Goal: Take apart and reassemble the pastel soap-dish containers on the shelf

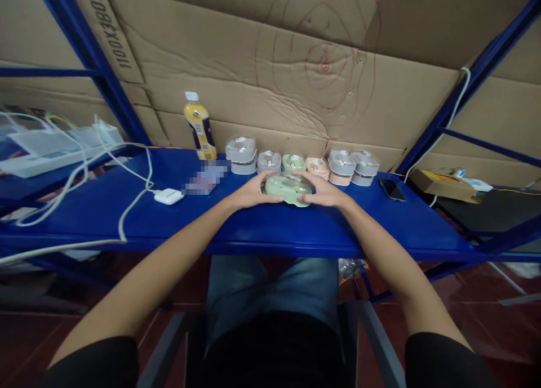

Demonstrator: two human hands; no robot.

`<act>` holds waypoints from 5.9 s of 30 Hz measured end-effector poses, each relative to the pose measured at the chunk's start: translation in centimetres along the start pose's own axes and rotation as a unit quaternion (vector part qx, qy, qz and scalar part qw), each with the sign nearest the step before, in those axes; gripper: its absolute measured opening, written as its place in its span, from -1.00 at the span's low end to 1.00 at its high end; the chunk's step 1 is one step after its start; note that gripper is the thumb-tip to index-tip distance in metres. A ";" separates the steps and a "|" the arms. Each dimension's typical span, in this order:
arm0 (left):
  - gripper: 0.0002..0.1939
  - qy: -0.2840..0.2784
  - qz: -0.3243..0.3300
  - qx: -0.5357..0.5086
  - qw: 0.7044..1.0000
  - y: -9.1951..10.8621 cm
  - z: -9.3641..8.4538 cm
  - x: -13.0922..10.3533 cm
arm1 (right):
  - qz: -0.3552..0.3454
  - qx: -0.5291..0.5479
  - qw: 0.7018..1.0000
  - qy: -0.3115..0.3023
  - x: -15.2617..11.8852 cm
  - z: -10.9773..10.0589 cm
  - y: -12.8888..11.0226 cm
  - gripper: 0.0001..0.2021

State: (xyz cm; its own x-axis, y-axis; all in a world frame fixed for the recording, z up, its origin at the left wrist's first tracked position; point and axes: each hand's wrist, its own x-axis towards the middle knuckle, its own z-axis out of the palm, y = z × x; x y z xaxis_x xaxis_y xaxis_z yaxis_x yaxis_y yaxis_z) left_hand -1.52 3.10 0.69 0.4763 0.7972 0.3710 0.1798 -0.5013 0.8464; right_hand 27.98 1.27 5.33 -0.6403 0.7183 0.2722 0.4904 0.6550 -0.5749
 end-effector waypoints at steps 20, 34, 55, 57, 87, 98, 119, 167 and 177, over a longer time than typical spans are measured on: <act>-0.21 -0.010 0.061 0.191 0.980 0.4 1.2 -1.1 | 0.020 -0.051 0.987 0.152 -0.5 0.4 0.9 -0.15; -0.52 0.094 0.000 0.214 0.972 -0.6 -1.7 -0.1 | 0.128 -0.029 0.963 0.233 -0.9 -1.1 3.0 -0.26; 0.12 0.026 0.017 0.169 0.985 0.5 2.1 -0.8 | -0.052 -0.041 0.996 0.058 1.0 0.7 0.7 -0.19; 0.21 0.018 0.014 0.167 0.986 0.5 2.2 -0.8 | -0.064 -0.041 0.996 0.043 1.6 1.2 0.7 -0.20; 0.29 -0.019 0.036 0.160 0.986 -0.1 1.1 -0.7 | -0.025 -0.077 0.997 0.011 0.2 1.8 0.6 -0.13; 0.18 -0.025 0.028 0.197 0.980 -0.2 1.1 -0.5 | -0.054 -0.067 0.996 -0.006 0.3 2.4 1.9 -0.07; -0.18 0.035 0.021 0.496 0.868 0.3 0.3 4.4 | 0.262 -0.394 0.831 0.293 4.5 -3.0 0.0 -0.30; -0.43 -0.079 0.075 0.245 0.963 1.5 1.2 -2.2 | 0.112 -0.037 0.978 0.171 -1.0 -1.0 1.7 -0.17; -0.33 0.049 0.028 0.286 0.957 -0.5 -1.8 -1.4 | 0.130 -0.048 0.975 0.174 -1.0 -1.5 2.6 -0.28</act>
State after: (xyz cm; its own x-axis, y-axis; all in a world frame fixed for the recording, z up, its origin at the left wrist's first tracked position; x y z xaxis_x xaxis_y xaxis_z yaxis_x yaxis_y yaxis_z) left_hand -3.76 2.83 0.47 0.4216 0.7772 0.4670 0.6108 -0.6241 0.4872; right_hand 30.83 2.61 4.68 -0.2560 0.8880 0.3821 0.6733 0.4474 -0.5886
